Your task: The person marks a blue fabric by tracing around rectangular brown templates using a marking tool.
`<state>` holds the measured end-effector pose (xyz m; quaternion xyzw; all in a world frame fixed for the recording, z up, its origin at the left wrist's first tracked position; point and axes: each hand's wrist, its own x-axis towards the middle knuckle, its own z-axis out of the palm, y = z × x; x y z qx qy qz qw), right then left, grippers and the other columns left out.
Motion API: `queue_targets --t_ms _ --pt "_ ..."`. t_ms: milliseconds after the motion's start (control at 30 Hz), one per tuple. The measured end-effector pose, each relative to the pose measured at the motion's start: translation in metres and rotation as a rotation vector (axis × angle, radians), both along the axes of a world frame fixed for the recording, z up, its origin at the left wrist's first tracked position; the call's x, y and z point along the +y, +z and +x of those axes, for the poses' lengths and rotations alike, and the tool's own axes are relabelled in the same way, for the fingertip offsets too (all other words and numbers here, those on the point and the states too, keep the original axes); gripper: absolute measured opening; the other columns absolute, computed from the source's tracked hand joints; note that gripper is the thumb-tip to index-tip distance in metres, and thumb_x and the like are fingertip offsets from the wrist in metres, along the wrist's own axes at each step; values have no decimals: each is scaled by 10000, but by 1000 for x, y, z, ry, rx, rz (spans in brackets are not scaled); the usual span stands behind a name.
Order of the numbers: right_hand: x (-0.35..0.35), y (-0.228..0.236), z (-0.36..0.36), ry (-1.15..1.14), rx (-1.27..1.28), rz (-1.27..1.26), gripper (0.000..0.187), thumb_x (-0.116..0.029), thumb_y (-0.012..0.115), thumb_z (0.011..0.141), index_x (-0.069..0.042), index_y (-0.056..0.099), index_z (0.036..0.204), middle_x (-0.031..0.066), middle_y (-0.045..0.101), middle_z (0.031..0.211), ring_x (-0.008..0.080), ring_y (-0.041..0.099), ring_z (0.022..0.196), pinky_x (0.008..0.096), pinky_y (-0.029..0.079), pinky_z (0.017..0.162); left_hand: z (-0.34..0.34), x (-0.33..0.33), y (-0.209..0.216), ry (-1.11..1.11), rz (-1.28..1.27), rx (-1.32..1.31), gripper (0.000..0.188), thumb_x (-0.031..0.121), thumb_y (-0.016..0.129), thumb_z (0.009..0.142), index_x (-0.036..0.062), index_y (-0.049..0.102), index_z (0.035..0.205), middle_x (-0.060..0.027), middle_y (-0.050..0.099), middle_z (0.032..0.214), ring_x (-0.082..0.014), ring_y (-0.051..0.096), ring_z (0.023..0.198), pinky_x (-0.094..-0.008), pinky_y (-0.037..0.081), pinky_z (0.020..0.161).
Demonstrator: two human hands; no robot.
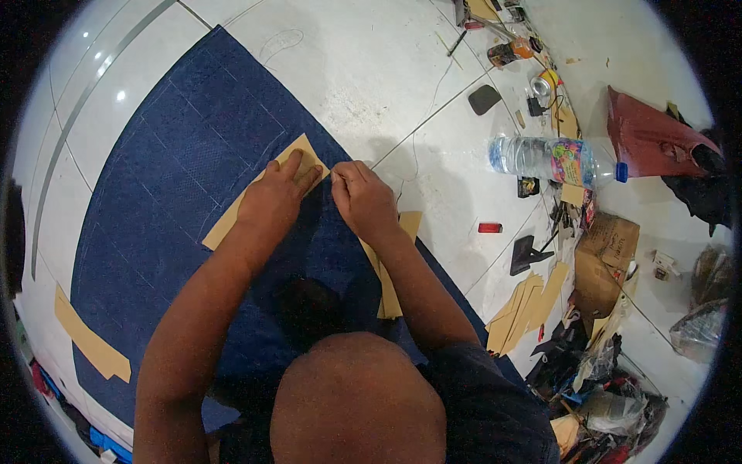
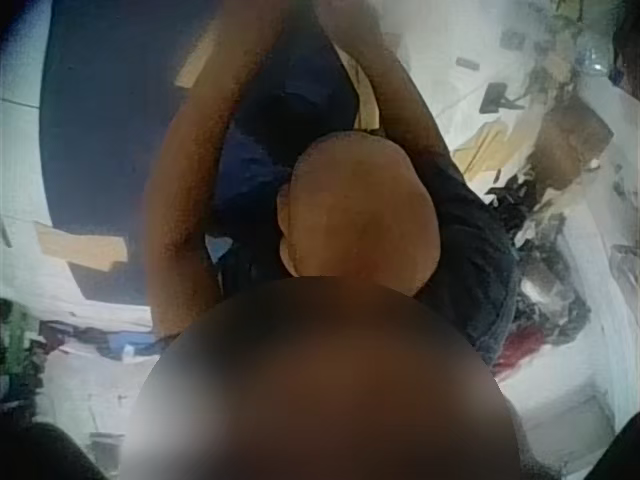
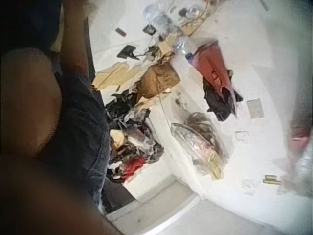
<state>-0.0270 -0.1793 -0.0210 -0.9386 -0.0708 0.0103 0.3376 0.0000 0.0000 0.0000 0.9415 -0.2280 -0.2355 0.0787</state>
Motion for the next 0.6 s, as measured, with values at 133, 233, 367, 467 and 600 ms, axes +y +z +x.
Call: queue_targets --t_ms 133,233,367,467,600 --pt "15 2 -5 110 -25 28 138 -130 611 949 -23 637 1033 139 670 954 324 678 863 407 538 767 8 13 -2 -38 -38 -52 490 109 557 936 307 585 1383 -66 445 1441 -284 594 1126 -360 615 831" --pt "16 -1 -5 45 -7 75 133 -132 618 940 -23 638 1013 149 670 948 337 671 853 410 530 766 11 15 -3 -60 -61 -62 470 121 554 941 303 596 1372 -62 450 1434 -276 588 1133 -356 617 824" --pt "18 -7 -5 52 -82 52 122 -141 623 939 -34 640 994 153 671 913 356 659 838 437 507 754 10 16 -4 -58 -73 -60 471 129 567 936 302 594 1374 -52 450 1439 -274 568 1168 -366 616 832" --pt "24 1 -14 135 -36 80 108 -114 620 943 -27 642 1001 158 675 915 353 652 833 431 498 729 11 17 -2 -51 -103 -13 477 129 599 915 278 599 1368 -51 441 1460 -270 556 1189 -381 606 868" --pt "10 4 -27 -9 -69 227 106 -103 566 984 -23 633 997 146 671 886 308 662 823 401 512 743 6 28 -13 -73 -208 -23 475 133 650 885 211 607 1352 -72 459 1458 -278 541 1215 -407 583 907"
